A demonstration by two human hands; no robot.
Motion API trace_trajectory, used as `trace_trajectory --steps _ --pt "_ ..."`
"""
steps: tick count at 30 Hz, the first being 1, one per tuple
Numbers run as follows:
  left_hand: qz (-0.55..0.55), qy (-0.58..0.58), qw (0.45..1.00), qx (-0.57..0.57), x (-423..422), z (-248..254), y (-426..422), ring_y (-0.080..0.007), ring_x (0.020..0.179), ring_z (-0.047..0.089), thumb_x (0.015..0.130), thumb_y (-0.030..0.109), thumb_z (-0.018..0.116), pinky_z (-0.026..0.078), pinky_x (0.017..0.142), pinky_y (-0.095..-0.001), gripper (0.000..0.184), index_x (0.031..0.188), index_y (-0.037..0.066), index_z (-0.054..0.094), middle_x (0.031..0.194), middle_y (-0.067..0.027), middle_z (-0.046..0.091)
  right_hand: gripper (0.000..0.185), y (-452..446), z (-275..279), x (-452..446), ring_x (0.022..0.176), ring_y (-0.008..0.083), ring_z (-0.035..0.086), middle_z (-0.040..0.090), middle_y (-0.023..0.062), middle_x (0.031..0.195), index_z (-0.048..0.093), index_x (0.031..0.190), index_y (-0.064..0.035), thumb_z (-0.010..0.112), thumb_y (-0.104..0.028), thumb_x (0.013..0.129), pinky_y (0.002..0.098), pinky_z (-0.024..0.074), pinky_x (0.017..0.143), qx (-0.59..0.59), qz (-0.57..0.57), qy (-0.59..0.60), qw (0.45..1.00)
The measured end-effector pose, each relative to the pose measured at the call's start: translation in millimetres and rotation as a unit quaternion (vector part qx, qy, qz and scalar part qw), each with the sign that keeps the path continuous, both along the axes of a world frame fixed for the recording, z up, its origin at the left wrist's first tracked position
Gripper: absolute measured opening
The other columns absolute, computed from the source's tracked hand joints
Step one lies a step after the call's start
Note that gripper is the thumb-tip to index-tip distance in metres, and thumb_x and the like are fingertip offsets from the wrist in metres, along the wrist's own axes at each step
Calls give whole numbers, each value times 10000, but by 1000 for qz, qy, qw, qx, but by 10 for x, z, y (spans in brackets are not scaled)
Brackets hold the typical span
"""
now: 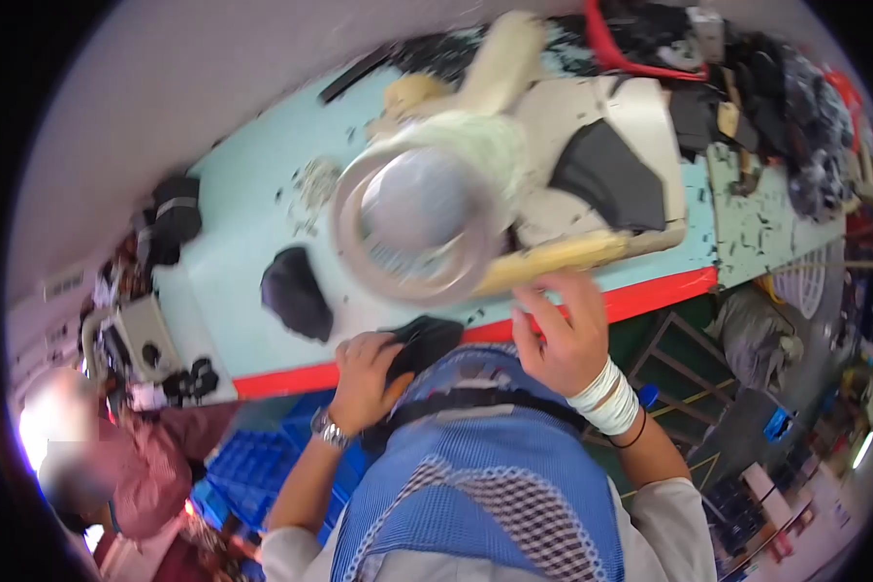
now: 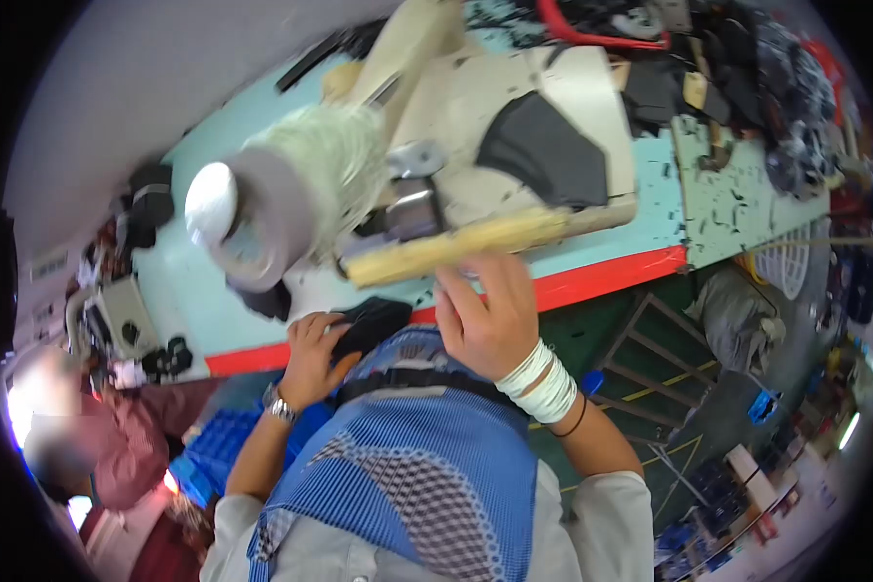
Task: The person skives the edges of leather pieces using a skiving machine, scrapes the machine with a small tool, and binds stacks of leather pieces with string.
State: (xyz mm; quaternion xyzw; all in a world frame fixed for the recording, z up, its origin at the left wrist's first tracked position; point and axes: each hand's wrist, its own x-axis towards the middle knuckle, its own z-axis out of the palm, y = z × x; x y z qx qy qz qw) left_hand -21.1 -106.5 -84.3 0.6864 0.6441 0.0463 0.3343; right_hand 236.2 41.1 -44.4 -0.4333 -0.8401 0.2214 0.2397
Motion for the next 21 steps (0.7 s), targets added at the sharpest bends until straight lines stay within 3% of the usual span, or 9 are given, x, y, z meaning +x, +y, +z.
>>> trace_trajectory --steps 2,6,9,10,12,15,18,19,21 --pt "15 -127 989 -73 -78 -42 48 -293 904 615 799 148 701 390 924 -448 247 1010 29 650 903 -110 660 317 -228 -107 -72 863 300 608 610 136 917 646 1055 -27 700 -121 757 383 488 767 -148 83 88 982" --pt "-24 -365 918 -154 -127 483 707 -245 842 660 801 118 735 506 773 -332 241 1008 8 680 928 -154 683 336 -163 193 -288 861 310 650 652 156 956 631 1085 8 706 -133 789 357 521 783 -265 147 103 947" --pt "40 -400 899 -175 -101 694 1104 -178 816 673 934 294 612 528 749 -301 355 1102 -15 661 993 -104 702 322 84 177 -129 824 141 632 676 114 907 599 1122 46 655 -143 868 285 508 769 -585 139 128 789" --pt "35 -403 899 -168 -127 655 1144 -178 816 673 934 294 612 528 749 -301 355 1102 -15 661 993 -104 702 317 89 184 -68 818 121 614 672 92 912 596 1123 51 647 -144 879 282 507 765 -581 113 142 794" --pt "208 -568 732 -312 -204 579 1164 -154 795 654 992 497 409 541 728 -291 582 1161 -15 627 975 -106 689 313 71 193 6 813 101 596 668 71 917 593 1125 56 638 -146 891 279 506 761 -577 86 159 796" --pt "149 -620 692 -339 -138 629 1239 -138 795 651 974 622 257 552 712 -289 763 1211 -25 586 945 -119 677 301 39 221 46 823 99 600 667 64 932 595 1116 63 621 -151 907 269 505 766 -629 64 197 750" --pt "201 -606 680 -361 -21 556 1226 -149 779 649 970 532 437 539 711 -295 608 1165 -13 624 957 -116 685 307 66 243 -15 844 101 609 666 58 948 589 1131 64 612 -156 918 266 507 786 -647 74 181 737" --pt "202 -606 679 -361 -13 555 1192 -149 779 649 970 532 437 539 711 -295 608 1165 -13 624 957 -116 685 301 60 254 -40 856 106 615 674 64 964 597 1127 58 615 -156 917 273 507 791 -636 86 195 742" --pt "-68 -374 919 -104 91 555 1160 -156 770 646 908 405 624 520 700 -307 452 1119 7 653 955 -128 693 270 36 239 -31 851 176 666 697 125 983 632 1110 26 637 -132 890 309 519 777 -480 127 192 846"
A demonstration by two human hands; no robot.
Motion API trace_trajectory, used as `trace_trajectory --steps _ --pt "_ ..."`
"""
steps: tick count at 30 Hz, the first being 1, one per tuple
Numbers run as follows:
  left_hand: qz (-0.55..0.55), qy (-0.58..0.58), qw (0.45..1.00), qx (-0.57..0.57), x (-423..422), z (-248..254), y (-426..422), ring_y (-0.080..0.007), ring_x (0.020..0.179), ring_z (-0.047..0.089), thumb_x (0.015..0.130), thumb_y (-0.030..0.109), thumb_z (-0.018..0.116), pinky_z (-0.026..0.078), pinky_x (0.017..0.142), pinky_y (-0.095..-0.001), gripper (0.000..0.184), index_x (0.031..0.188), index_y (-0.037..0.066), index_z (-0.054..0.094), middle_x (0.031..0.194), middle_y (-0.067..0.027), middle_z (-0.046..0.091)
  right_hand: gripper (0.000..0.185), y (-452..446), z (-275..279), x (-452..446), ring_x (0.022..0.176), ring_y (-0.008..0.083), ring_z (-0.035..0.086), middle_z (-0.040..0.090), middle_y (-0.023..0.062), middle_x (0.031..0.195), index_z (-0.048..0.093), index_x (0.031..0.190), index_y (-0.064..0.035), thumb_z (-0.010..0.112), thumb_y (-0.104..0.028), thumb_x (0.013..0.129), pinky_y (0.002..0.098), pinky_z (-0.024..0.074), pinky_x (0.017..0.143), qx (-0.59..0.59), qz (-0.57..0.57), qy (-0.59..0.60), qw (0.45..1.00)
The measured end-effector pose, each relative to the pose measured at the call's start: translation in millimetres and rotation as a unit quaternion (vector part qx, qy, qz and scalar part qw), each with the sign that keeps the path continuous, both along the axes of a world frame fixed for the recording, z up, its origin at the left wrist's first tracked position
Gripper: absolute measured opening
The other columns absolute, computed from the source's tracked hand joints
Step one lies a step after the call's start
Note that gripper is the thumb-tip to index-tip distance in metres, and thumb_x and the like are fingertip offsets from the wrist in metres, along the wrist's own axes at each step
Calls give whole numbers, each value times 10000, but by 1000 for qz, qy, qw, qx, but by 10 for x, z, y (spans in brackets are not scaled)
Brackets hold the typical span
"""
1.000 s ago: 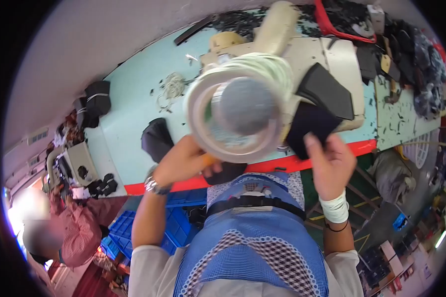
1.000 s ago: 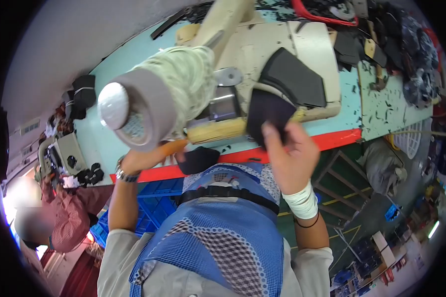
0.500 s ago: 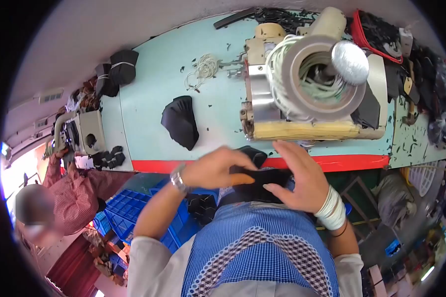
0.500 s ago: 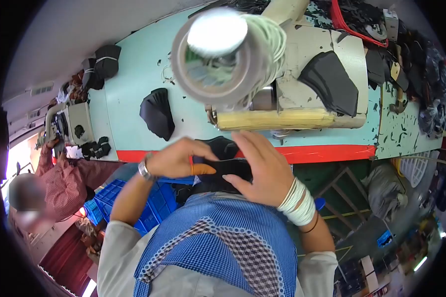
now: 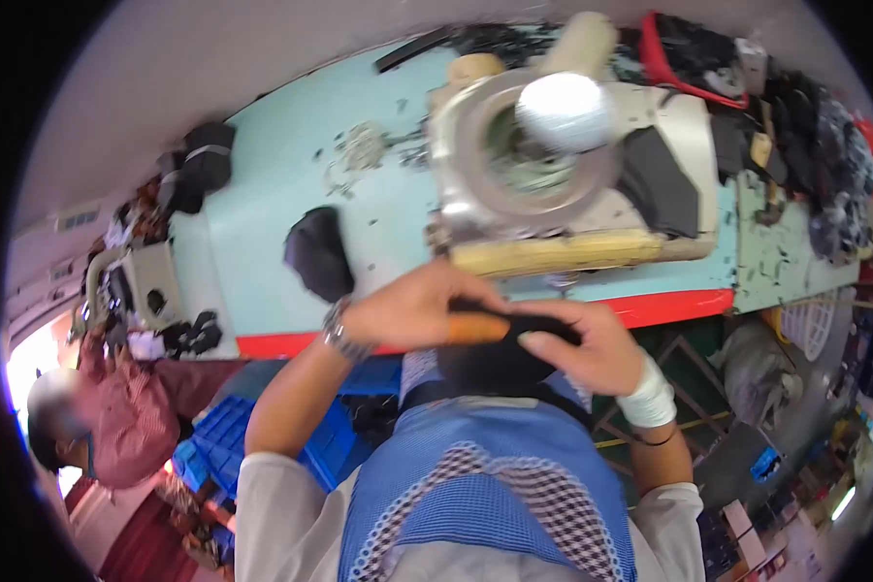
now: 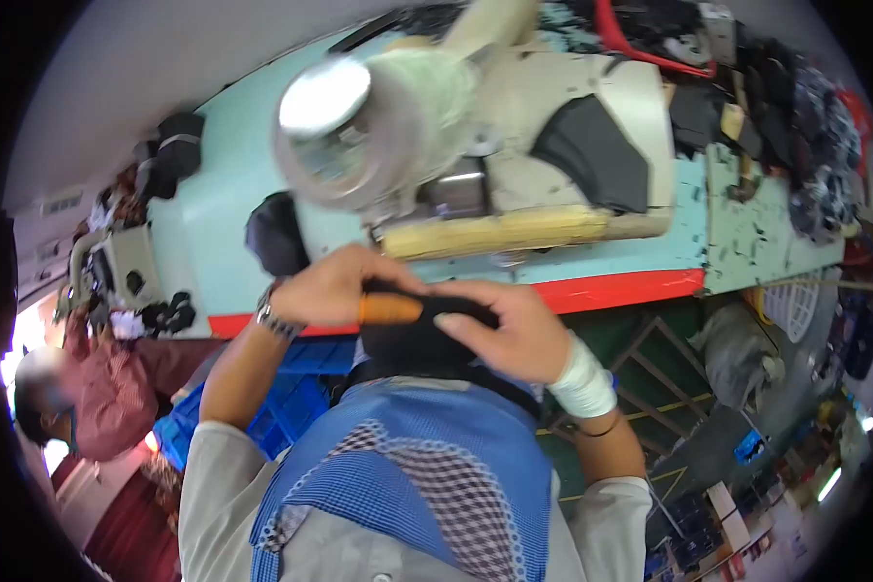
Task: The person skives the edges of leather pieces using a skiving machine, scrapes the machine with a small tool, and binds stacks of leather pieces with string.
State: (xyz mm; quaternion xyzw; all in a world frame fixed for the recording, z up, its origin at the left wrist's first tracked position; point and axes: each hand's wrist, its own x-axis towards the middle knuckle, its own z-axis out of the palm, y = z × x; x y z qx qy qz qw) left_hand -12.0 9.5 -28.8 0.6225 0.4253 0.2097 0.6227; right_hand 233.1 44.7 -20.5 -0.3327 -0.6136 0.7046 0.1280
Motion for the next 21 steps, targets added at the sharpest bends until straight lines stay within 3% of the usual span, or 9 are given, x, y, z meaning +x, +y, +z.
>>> trace_trajectory --steps 4,6,8,9,10,12,15,19,21 --pt "2 59 989 -139 319 61 -127 -201 686 644 831 283 734 504 670 -311 290 987 39 708 827 -159 690 227 31 106 219 815 334 657 676 174 908 660 1055 -8 625 -56 835 383 538 738 192 24 -72 979" --pt "9 39 998 -48 390 12 -222 -218 661 643 811 243 756 505 660 -300 257 948 30 716 807 -161 689 224 232 357 441 804 321 672 686 164 931 665 1051 -22 597 -26 839 374 546 719 328 -38 -108 938" --pt "28 0 997 -66 431 86 -203 -176 698 663 809 190 759 509 662 -291 274 1022 27 703 822 -147 697 258 603 592 882 880 277 695 698 161 1005 650 1103 5 548 24 867 328 540 799 461 -216 -191 839" --pt "51 -5 993 -103 420 129 -186 -139 719 654 799 129 753 509 656 -278 282 1051 15 695 840 -132 706 253 801 556 1035 887 196 686 710 116 1008 658 1142 3 560 -48 914 273 519 787 454 -414 -333 715" --pt "72 -11 988 -136 410 147 -166 -102 740 645 789 68 747 509 650 -265 304 1080 3 686 857 -117 715 286 1213 361 1221 922 272 680 691 177 1020 630 1163 25 520 46 901 301 506 843 563 -479 -228 634" --pt "78 -38 982 -169 373 104 -151 -107 797 656 801 20 716 510 676 -244 341 1137 -10 661 942 -114 718 280 1981 -214 1732 1000 328 618 664 165 1078 638 1130 14 585 -7 856 415 472 889 700 -399 -289 517" --pt "88 -52 973 -207 316 150 -121 -101 827 648 807 10 720 514 741 -230 305 1103 -40 666 996 -131 712 311 2426 -1428 2168 1095 337 588 660 149 1122 664 1118 -71 617 -97 811 409 428 969 477 -303 -353 746" --pt "156 134 957 -204 37 238 -25 -132 912 643 848 169 706 502 839 -296 248 1018 -11 693 943 -81 718 237 1852 -1031 2041 926 202 657 681 139 1030 639 1132 17 528 -60 938 316 514 819 261 -540 -104 793" --pt "201 110 962 -148 -132 271 135 -147 912 631 843 184 702 501 852 -316 244 999 -3 686 952 -83 707 223 1398 -448 1583 901 191 653 675 121 968 628 1113 40 498 -52 958 300 515 797 310 -471 -140 814"
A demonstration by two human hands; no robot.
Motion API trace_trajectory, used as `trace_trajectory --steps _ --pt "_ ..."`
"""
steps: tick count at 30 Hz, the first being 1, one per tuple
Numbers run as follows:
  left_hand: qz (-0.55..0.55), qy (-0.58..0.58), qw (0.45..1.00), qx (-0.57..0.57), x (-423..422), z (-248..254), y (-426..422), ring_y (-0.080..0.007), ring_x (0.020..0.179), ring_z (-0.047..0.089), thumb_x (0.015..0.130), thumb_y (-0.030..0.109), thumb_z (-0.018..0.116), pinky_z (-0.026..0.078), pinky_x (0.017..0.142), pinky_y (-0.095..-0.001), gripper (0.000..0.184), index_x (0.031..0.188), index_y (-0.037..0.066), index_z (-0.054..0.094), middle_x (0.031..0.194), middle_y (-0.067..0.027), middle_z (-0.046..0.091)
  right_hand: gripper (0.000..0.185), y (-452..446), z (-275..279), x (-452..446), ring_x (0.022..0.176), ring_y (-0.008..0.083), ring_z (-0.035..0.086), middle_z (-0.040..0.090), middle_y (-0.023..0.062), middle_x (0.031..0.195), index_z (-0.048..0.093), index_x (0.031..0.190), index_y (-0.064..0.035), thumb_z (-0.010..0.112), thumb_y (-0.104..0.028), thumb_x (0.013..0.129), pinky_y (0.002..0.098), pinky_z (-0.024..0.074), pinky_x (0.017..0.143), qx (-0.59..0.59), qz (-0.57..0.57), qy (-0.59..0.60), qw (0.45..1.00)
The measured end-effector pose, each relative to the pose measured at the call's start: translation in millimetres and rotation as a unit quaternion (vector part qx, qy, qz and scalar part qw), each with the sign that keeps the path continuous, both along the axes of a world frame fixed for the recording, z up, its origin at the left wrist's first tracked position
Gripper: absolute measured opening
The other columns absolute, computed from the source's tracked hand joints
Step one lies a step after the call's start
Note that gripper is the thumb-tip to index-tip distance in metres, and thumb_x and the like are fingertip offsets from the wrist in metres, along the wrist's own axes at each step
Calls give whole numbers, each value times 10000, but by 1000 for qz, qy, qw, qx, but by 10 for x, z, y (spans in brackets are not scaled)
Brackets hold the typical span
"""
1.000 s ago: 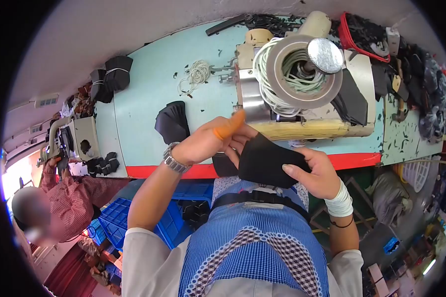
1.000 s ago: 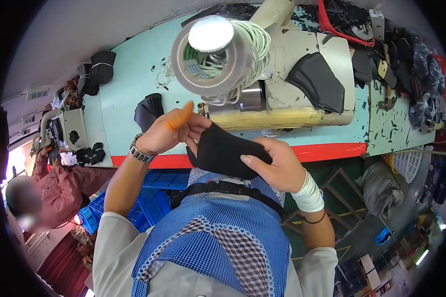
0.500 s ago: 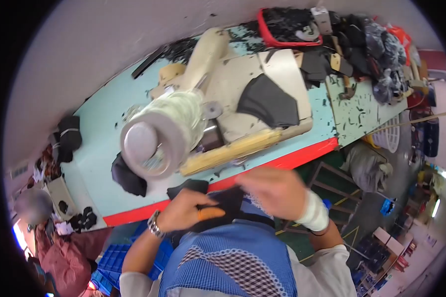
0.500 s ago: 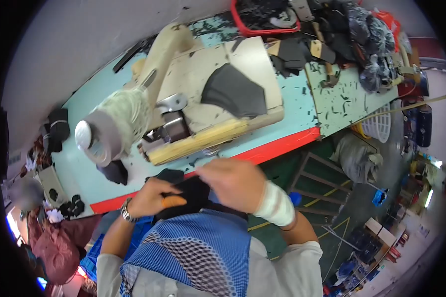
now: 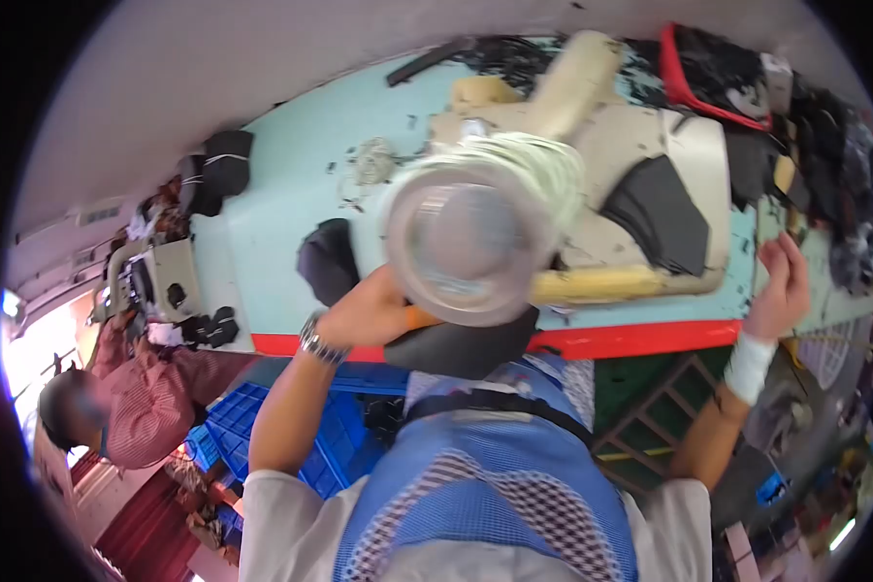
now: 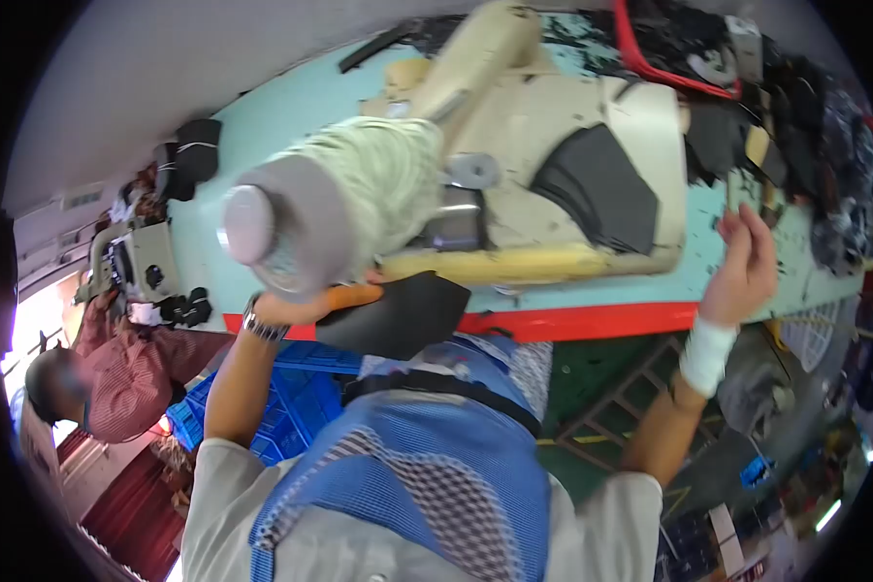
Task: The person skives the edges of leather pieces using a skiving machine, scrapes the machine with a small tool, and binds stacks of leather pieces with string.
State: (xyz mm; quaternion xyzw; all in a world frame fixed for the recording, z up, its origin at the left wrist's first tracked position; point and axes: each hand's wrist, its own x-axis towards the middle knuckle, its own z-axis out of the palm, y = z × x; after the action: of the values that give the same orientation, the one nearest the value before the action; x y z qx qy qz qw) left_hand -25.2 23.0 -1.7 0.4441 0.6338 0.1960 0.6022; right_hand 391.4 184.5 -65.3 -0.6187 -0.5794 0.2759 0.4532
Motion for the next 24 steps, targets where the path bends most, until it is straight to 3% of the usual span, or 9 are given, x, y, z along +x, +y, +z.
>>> trace_trajectory --steps 5,7,9,11,13,15,17,21,24 --pt "-145 -20 989 -27 -495 -398 419 -150 899 628 882 205 641 496 846 -309 290 1057 -26 647 1002 -111 693 218 -583 641 -1145 796 182 668 675 147 904 629 1092 30 562 0 887 272 517 729 -139 367 -61 918" --pt "-171 -45 984 5 -483 -376 517 -170 936 634 884 196 628 492 864 -319 316 1102 -33 622 1060 -134 681 341 -659 405 -1439 812 241 647 647 152 892 590 1144 24 648 -30 812 323 509 728 -126 443 -46 886" --pt "-114 -82 989 51 -382 -440 519 -206 990 616 863 205 643 478 890 -340 381 1169 -15 584 1126 -156 650 449 -621 300 -1734 863 318 586 604 144 891 548 1159 17 700 -94 752 407 479 747 1 487 -173 856" --pt "-190 -16 962 197 -280 -687 410 -236 1013 600 841 204 653 464 907 -359 401 1175 -6 582 1138 -162 640 503 -568 154 -1863 891 338 536 572 130 893 514 1158 14 717 -147 727 449 445 760 51 481 -216 848" --pt "-203 7 944 259 -290 -772 349 -266 1037 584 818 203 663 449 923 -379 423 1182 3 579 1149 -168 631 343 -544 324 -1764 892 329 558 584 133 904 584 1030 -6 711 -142 741 429 453 758 34 454 -277 846" --pt "-207 5 941 269 -404 -732 376 -297 1060 568 796 202 674 434 940 -399 446 1188 12 577 1161 -174 622 186 -518 396 -1476 915 315 574 594 122 926 634 885 -20 703 -123 747 417 457 767 -162 521 -122 829" --pt "-211 8 937 280 -479 -707 378 -327 1084 552 774 201 684 420 957 -419 470 1195 22 574 1173 -181 613 75 -514 458 -1370 926 305 585 598 110 926 654 786 -39 689 -98 758 417 459 778 -228 501 -98 829" --pt "-224 39 909 348 -346 -821 319 -387 1131 520 730 199 705 390 990 -458 522 1208 40 569 1196 -193 594 80 -580 254 -1719 932 297 550 561 109 960 679 828 -75 696 -94 752 400 455 777 -87 530 -31 843" --pt "-225 62 900 367 -350 -799 295 -413 1148 510 721 219 713 380 1005 -466 558 1229 45 561 1217 -198 586 86 -516 118 -1863 922 287 532 539 100 938 676 817 -73 705 -96 740 391 446 808 -6 482 -116 868"
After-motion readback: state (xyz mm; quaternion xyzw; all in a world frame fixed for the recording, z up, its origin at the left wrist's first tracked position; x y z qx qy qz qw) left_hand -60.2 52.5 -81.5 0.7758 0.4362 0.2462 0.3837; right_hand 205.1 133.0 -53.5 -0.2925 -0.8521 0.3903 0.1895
